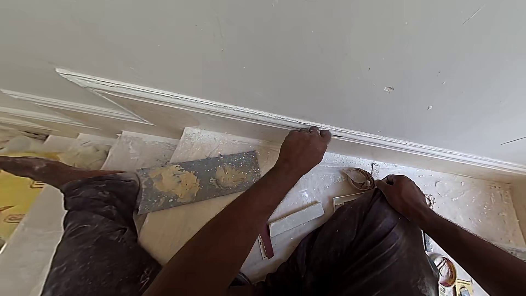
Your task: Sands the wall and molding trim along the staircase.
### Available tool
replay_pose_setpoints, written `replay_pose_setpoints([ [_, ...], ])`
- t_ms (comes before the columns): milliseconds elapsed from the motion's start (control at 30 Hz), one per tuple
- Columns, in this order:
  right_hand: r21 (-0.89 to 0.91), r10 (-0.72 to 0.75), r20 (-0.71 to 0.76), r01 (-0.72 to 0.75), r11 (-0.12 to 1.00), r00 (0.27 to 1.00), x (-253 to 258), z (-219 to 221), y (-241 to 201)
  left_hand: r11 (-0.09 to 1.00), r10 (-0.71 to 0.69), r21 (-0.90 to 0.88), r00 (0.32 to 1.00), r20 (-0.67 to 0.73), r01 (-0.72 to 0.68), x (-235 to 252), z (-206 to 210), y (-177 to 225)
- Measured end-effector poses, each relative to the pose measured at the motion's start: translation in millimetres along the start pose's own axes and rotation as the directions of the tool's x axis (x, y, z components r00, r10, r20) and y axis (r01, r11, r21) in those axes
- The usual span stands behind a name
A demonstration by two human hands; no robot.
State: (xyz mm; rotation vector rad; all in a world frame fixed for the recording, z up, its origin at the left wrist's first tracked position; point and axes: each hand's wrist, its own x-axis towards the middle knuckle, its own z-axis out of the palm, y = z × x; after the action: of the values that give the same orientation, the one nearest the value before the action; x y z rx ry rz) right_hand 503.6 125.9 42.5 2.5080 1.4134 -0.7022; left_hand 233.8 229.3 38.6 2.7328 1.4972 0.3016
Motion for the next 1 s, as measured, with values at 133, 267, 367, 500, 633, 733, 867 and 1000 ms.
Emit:
replay_pose_setpoints([
  [133,0.07,-0.007,-0.009,0.007,0.998,1.0,1,3,11,0.999,-0.04,-0.001,0.999,-0.023,0.04,-28,5,-34],
  [267,0.058,-0.002,-0.008,0.003,0.998,1.0,1,5,4,0.982,-0.122,0.143,0.992,-0.037,0.126,-44,-2,-61],
  [367,0.038,-0.02,-0.012,0.02,0.999,1.0,2,4,-2,0.99,-0.104,0.092,0.995,0.008,0.103,-32,-8,-32],
  [500,0.066,-0.013,-0.032,0.015,0.998,0.999,-4,3,6,0.999,-0.051,0.008,0.997,0.049,0.051,3,-1,26],
  [633,0.157,-0.041,-0.051,0.049,0.986,0.998,-11,3,19,0.998,-0.051,0.025,0.994,0.093,0.049,-10,0,20],
  [733,0.159,-0.047,0.01,0.045,0.986,0.999,-8,-4,15,0.995,-0.07,0.078,0.993,0.098,0.062,-31,0,-24],
  [867,0.15,-0.062,0.055,0.053,0.987,0.997,-2,-8,3,0.993,-0.008,0.12,0.996,0.086,-0.002,-24,3,-27],
  [1000,0.197,-0.054,0.057,0.042,0.979,0.997,1,-7,8,0.999,-0.047,-0.006,0.991,0.128,0.048,25,5,85],
])
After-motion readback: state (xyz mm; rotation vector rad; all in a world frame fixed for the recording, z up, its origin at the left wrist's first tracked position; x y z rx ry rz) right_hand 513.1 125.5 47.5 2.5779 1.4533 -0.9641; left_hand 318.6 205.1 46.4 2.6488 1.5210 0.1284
